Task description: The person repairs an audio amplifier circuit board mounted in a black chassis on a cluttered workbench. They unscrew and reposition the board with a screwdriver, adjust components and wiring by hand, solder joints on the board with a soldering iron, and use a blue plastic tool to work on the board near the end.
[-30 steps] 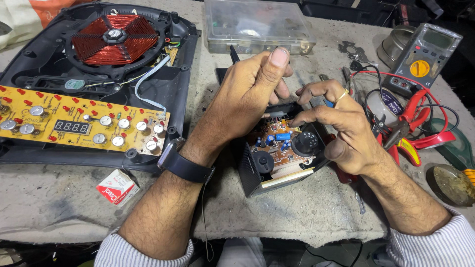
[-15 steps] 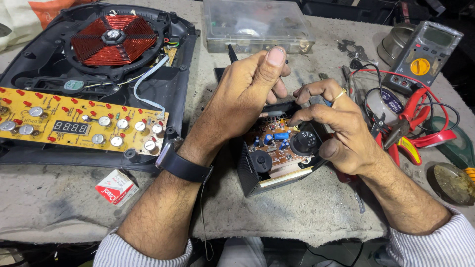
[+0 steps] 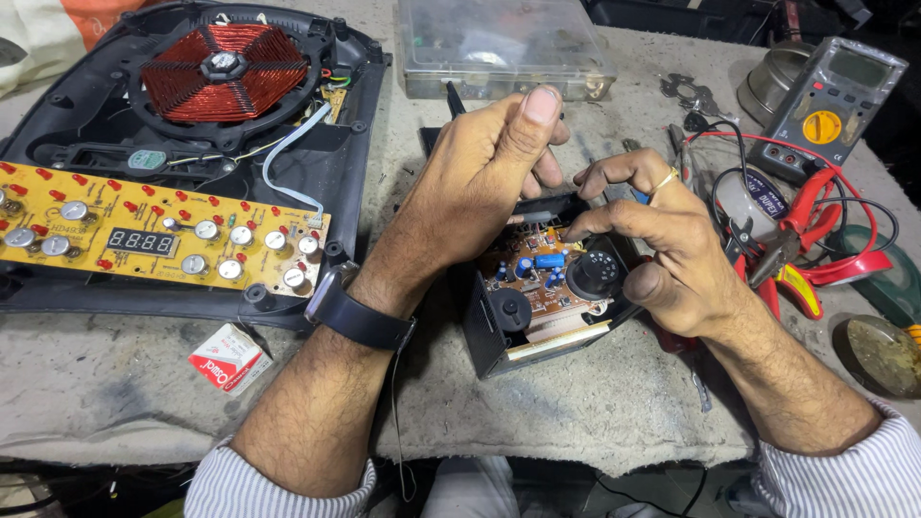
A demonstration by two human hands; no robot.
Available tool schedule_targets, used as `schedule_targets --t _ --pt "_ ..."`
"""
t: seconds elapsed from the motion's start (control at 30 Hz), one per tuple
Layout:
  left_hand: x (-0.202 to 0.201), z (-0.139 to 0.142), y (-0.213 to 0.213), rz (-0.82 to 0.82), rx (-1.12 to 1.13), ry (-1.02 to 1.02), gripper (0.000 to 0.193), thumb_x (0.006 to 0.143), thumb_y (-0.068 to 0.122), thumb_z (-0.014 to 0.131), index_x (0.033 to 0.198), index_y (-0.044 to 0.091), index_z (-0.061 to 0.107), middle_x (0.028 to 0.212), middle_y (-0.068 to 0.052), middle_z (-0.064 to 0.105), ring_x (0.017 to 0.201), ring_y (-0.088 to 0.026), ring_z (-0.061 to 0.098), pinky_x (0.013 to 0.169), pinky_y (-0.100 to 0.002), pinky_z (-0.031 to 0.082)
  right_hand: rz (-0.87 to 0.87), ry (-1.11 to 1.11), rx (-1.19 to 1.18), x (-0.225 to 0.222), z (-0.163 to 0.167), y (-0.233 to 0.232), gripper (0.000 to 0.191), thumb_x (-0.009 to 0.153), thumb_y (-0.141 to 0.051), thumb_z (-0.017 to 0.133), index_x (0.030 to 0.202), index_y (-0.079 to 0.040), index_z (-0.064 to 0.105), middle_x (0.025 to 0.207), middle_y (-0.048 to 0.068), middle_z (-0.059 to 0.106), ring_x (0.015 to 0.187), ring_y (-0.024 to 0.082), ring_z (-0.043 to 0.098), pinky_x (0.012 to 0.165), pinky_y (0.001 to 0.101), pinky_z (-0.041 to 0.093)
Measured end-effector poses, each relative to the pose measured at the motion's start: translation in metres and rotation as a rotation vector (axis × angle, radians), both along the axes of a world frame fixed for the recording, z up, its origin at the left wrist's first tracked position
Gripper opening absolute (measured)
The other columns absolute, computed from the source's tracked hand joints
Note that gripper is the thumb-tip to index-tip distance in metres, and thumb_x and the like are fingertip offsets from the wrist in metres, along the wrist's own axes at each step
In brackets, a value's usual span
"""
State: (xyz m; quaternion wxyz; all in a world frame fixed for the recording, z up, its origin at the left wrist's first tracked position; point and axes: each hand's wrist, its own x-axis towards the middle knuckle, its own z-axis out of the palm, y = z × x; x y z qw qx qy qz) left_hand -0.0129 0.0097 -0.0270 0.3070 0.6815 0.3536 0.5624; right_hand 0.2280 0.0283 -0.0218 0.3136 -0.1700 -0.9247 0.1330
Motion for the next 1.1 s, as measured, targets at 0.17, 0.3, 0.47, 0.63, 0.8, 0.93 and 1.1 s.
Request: schedule_targets --t 0.17,0.3,0.47,0.63,0.8,0.93,1.1 --pt "0.0002 -0.0002 0.0000 0.001 0.000 0.001 0.079 0.102 0.067 0.032 0.114 -0.002 0.070 0.081 -0.004 0.071 0.077 -0.010 0.067 0.071 -0.028 0.057 0.002 -0.003 0.016 -0.0005 0.0001 0.0001 0.096 0.099 -0.085 0.026 0.111 -0.002 0.072 0.125 0.021 0.055 0.122 0.032 0.059 0.104 0.0428 0.049" --pt "-0.0002 0.0000 0.0008 0.002 0.001 -0.001 0.079 0.102 0.067 0.033 0.114 -0.002 0.070 0.081 -0.004 0.071 0.077 -0.011 0.067 0.072 -0.028 0.057 -0.003 -0.002 0.004 0.0002 -0.0002 0.0006 0.095 0.098 -0.085 0.028 0.111 -0.002 0.073 0.124 0.020 0.056 0.119 0.032 0.060 0.103 0.0421 0.049" --pt "0.0000 0.0023 -0.0005 0.015 -0.014 0.007 0.077 0.103 0.065 0.033 0.112 -0.002 0.071 0.081 -0.004 0.071 0.076 -0.011 0.067 0.072 -0.028 0.057 0.009 -0.005 -0.002 0.0011 0.0011 0.0014 0.095 0.098 -0.085 0.029 0.112 -0.001 0.072 0.125 0.021 0.055 0.119 0.033 0.059 0.102 0.0419 0.049" --pt "0.0002 0.0051 -0.0020 0.005 -0.012 -0.011 0.075 0.104 0.063 0.035 0.111 -0.002 0.071 0.081 -0.005 0.072 0.076 -0.011 0.067 0.072 -0.028 0.057 0.014 -0.010 0.002 -0.0004 0.0015 0.0015 0.095 0.096 -0.086 0.029 0.114 -0.004 0.074 0.127 0.022 0.055 0.121 0.033 0.059 0.105 0.0439 0.047" --pt "0.0005 0.0037 -0.0015 0.013 -0.006 -0.001 0.075 0.103 0.063 0.034 0.111 -0.002 0.071 0.080 -0.004 0.073 0.075 -0.011 0.068 0.071 -0.028 0.058 0.035 -0.022 -0.009 -0.0004 -0.0005 0.0005 0.094 0.096 -0.086 0.031 0.119 -0.005 0.073 0.135 0.024 0.053 0.130 0.035 0.055 0.111 0.0467 0.044" --pt "0.0002 0.0020 -0.0014 0.016 0.001 0.000 0.076 0.103 0.064 0.034 0.112 -0.002 0.071 0.080 -0.004 0.073 0.076 -0.011 0.068 0.071 -0.028 0.058 0.025 -0.038 0.013 -0.0005 -0.0016 0.0000 0.093 0.096 -0.086 0.033 0.119 -0.007 0.074 0.134 0.022 0.053 0.130 0.035 0.055 0.113 0.0474 0.044" --pt "0.0004 0.0026 -0.0010 0.015 0.007 0.009 0.079 0.103 0.066 0.032 0.112 -0.002 0.071 0.080 -0.005 0.073 0.076 -0.012 0.069 0.071 -0.029 0.058 0.017 -0.042 0.000 -0.0024 -0.0009 -0.0011 0.097 0.091 -0.091 0.032 0.120 -0.007 0.072 0.134 0.022 0.052 0.126 0.034 0.056 0.107 0.0449 0.046"
